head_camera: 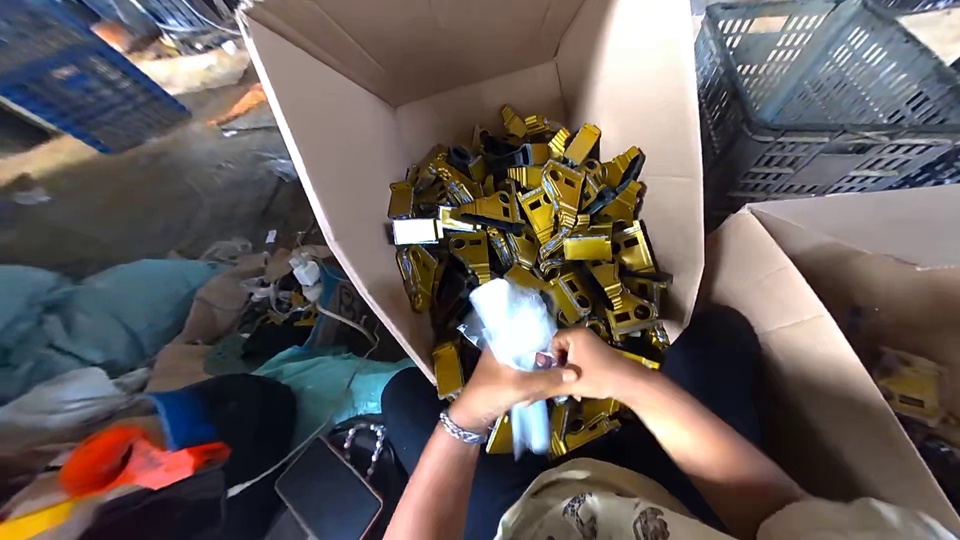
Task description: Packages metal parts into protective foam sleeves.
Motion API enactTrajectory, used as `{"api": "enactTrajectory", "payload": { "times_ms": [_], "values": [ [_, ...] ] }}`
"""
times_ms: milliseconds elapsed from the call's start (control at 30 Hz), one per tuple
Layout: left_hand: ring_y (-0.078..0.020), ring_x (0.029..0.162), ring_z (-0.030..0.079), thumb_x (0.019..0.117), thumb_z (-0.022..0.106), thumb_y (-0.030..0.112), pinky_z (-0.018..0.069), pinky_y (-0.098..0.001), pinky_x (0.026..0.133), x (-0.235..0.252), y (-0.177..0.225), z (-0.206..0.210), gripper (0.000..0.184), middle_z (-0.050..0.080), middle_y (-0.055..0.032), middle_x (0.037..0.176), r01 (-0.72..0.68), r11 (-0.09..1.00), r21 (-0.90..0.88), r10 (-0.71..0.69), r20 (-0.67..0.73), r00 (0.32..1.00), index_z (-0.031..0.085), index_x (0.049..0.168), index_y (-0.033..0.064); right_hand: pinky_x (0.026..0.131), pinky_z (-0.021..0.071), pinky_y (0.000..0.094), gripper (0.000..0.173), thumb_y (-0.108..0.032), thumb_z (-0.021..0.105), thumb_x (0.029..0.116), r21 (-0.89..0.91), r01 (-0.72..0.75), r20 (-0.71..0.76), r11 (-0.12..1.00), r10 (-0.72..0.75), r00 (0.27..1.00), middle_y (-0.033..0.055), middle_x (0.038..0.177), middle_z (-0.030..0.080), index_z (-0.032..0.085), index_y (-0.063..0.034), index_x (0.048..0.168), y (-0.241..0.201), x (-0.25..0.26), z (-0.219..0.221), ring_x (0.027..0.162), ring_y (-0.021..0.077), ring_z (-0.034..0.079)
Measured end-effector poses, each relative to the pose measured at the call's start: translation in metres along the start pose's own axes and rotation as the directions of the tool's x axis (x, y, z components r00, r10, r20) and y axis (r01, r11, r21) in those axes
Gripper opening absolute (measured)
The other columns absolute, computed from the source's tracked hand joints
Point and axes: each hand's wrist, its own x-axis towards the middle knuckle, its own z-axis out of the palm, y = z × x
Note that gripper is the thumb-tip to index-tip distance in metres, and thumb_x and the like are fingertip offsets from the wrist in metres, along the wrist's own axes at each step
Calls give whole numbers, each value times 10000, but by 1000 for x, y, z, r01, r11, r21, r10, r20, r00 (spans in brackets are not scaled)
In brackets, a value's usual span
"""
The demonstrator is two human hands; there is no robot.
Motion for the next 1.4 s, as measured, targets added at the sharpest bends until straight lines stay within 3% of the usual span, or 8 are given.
{"api": "enactTrajectory", "payload": {
  "times_ms": [200,300,433,667,800,1067,1200,1400],
  "values": [
    [-78,828,671,710,783,-21,588,-277,783,14,-16,-42,425,671,-4,873,-41,972,233,132,-389,912,598,1092,-5,861,549,493,301,-253,807,885,-411,-126,-298,903,-2,954,156,971,710,706,13,983,36,15,-57,936,281,674],
    [-102,804,671,792,722,-69,582,-276,732,25,-10,-35,429,685,-39,915,-68,989,130,125,-507,853,561,1186,-14,1133,121,784,498,-360,710,957,-675,-314,-258,668,185,948,236,1592,370,670,-5,1304,68,35,-55,1473,552,223],
    [-102,844,665,848,778,39,588,-294,772,38,-9,-24,411,678,-38,972,-154,982,108,188,-522,832,587,1212,15,1168,73,740,467,-443,701,949,-613,-354,-335,706,174,926,171,1655,289,726,-100,1265,82,43,-40,1524,518,101],
    [-76,987,676,793,844,78,565,-306,918,51,-9,-26,455,709,-62,1059,-97,927,363,275,-479,834,640,1194,2,787,643,412,554,-464,646,941,407,206,-488,890,21,872,60,1189,679,497,-134,1361,15,13,-77,965,207,717],
    [-75,945,678,818,817,82,577,-299,874,55,-5,-12,384,708,-47,1014,-92,955,282,217,-453,864,652,1159,16,730,649,418,547,-171,660,918,323,11,-88,946,18,996,122,1186,651,433,-79,1406,-13,11,-65,920,266,724],
    [-137,874,687,942,662,16,591,-311,801,43,28,12,228,704,-65,962,-141,964,-225,17,-477,879,618,1165,35,916,564,520,482,-222,748,885,-477,71,-310,876,-243,919,255,1202,680,638,75,1248,38,34,2,1052,357,700],
    [-115,760,674,920,645,-35,592,-268,727,49,34,-10,205,692,-47,866,-258,956,-138,148,-532,834,603,1116,12,819,589,290,576,-129,681,913,263,201,-605,944,-1,796,133,1102,648,408,94,1368,44,16,-13,932,137,677],
    [-105,847,690,892,684,-31,593,-265,798,50,5,2,245,710,-67,929,-196,972,-130,96,-539,837,607,1124,-37,639,642,436,598,-252,652,933,747,62,-24,661,-66,998,171,1274,678,388,-102,1449,17,-5,-48,851,333,747]
  ]
}}
